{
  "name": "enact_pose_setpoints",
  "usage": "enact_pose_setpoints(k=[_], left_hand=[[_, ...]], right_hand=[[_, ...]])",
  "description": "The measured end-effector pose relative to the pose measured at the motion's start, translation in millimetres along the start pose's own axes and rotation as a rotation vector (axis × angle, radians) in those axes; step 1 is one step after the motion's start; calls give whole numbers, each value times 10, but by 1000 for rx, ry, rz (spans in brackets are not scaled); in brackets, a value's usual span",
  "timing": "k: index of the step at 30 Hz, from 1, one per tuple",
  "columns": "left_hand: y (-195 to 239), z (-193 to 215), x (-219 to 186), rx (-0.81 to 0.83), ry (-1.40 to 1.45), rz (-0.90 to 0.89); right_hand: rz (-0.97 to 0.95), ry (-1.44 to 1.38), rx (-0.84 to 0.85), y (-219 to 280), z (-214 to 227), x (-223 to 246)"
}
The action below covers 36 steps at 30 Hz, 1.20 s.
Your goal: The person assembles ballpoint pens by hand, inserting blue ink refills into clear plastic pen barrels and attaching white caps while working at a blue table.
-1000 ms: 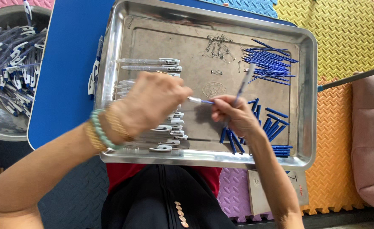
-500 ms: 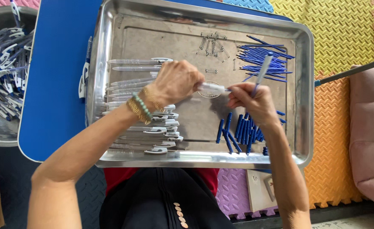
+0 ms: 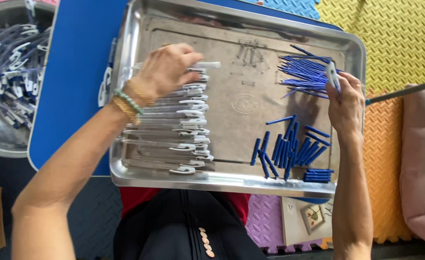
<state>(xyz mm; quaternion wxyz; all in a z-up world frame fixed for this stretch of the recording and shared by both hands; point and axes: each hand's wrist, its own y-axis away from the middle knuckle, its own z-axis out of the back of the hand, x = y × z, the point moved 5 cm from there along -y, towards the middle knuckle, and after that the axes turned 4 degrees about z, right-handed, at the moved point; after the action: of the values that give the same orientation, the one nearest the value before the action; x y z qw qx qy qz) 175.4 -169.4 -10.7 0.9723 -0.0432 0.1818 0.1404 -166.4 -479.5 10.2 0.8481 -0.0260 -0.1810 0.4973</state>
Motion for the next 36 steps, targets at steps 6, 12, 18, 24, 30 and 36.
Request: enact_pose_setpoints(k=[6, 12, 18, 24, 30, 36], left_hand=[[628, -119, 278, -123, 37, -31], [1595, 359, 1718, -587, -95, 269], [1598, 80, 1759, -199, 154, 576], [1497, 142, 1502, 167, -37, 708], [1864, 68, 1948, -19, 51, 728], [2140, 1170, 111, -486, 670, 390]], right_hand=[[51, -86, -65, 145, 69, 418], [-100, -272, -29, 362, 182, 704], [-143, -470, 23, 355, -44, 734], [-66, -534, 68, 367, -19, 1121], [-142, -719, 6, 602, -78, 1296], [-138, -1088, 58, 896, -312, 2014]])
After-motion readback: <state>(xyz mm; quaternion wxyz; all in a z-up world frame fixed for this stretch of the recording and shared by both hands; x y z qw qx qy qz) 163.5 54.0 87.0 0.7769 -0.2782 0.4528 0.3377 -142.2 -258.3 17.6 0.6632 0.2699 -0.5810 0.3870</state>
